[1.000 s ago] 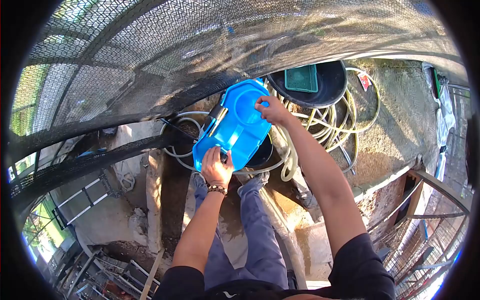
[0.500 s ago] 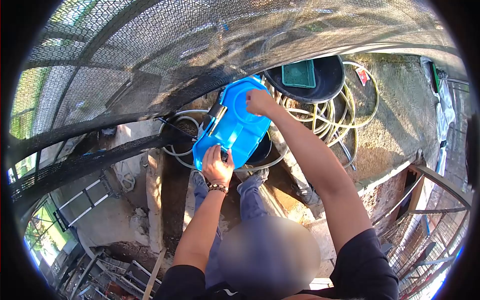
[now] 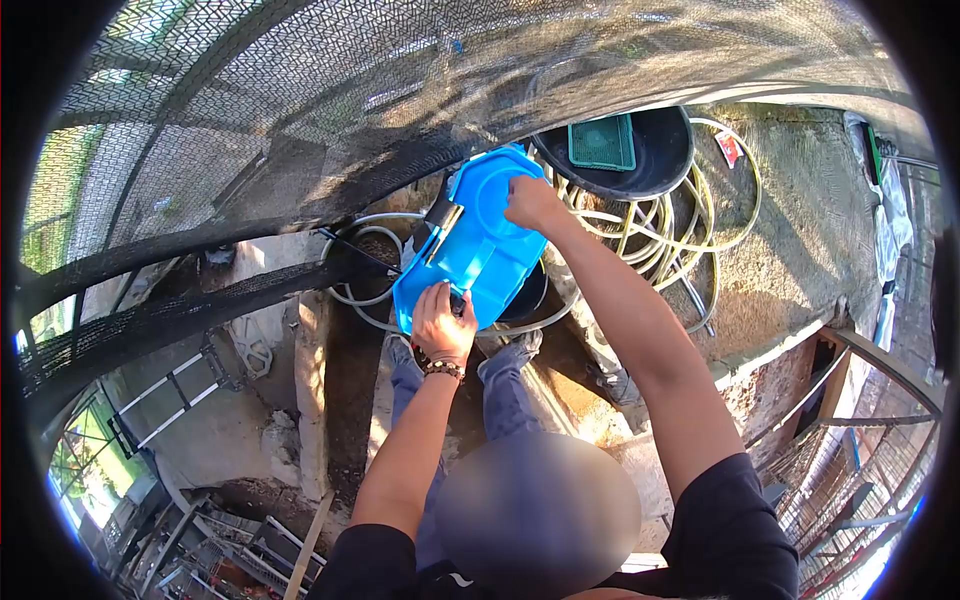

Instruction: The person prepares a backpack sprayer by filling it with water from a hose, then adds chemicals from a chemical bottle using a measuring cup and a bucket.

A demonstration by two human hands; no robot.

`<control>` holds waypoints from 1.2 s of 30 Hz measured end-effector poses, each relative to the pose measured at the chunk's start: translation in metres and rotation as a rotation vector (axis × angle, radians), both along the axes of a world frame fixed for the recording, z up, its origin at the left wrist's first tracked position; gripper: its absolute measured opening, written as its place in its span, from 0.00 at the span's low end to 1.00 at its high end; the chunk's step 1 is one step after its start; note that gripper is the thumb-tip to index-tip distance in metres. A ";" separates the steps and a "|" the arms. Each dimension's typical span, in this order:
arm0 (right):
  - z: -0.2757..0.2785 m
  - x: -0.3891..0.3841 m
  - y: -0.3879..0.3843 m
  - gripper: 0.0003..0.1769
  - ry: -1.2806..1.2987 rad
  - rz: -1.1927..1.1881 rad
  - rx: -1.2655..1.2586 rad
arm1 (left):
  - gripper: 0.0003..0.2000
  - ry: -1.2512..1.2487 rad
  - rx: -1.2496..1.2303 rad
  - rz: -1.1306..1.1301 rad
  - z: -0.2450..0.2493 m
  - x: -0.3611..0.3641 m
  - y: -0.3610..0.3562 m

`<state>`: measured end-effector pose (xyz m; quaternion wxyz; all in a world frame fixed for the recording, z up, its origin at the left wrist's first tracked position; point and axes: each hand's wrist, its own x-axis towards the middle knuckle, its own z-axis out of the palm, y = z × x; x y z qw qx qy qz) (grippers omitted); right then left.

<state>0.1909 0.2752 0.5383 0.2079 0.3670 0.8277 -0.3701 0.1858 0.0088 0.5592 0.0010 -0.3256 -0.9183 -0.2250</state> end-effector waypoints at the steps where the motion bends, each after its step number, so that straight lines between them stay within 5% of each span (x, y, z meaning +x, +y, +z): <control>1: 0.005 0.001 0.001 0.18 0.028 -0.044 0.035 | 0.16 -0.003 -0.001 0.003 0.000 0.000 0.000; 2: 0.011 0.002 0.001 0.19 0.055 -0.088 0.069 | 0.16 -0.005 -0.004 0.003 -0.001 0.001 0.000; 5: 0.040 0.004 -0.004 0.19 -0.154 -0.072 -0.345 | 0.16 -0.010 -0.005 0.003 -0.001 0.002 0.000; 8: -0.010 0.017 -0.001 0.17 0.130 -0.090 0.103 | 0.16 -0.010 0.001 0.005 -0.001 0.002 0.000; 11: 0.021 0.016 -0.008 0.10 0.022 -0.214 -0.249 | 0.16 -0.010 0.004 0.006 -0.002 0.004 0.000; 14: -0.033 0.028 -0.011 0.09 0.432 -0.163 0.223 | 0.15 -0.009 0.007 0.001 -0.001 0.006 0.000; 17: 0.021 0.023 -0.005 0.09 0.045 -0.232 -0.337 | 0.15 -0.003 0.009 -0.004 -0.002 0.005 0.000; 21: 0.006 0.030 -0.007 0.10 0.309 -0.234 0.129 | 0.15 0.017 0.008 -0.011 -0.002 0.002 0.000; 28: 0.023 0.028 -0.007 0.14 0.036 -0.404 -0.217 | 0.14 0.003 -0.014 -0.008 -0.002 -0.006 -0.001; 31: 0.021 0.029 -0.012 0.13 0.173 -0.382 -0.022 | 0.13 0.002 -0.019 -0.021 0.000 -0.013 0.001; 36: 0.035 0.037 -0.015 0.13 0.118 -0.408 -0.224 | 0.12 -0.008 -0.031 -0.024 0.002 -0.023 0.001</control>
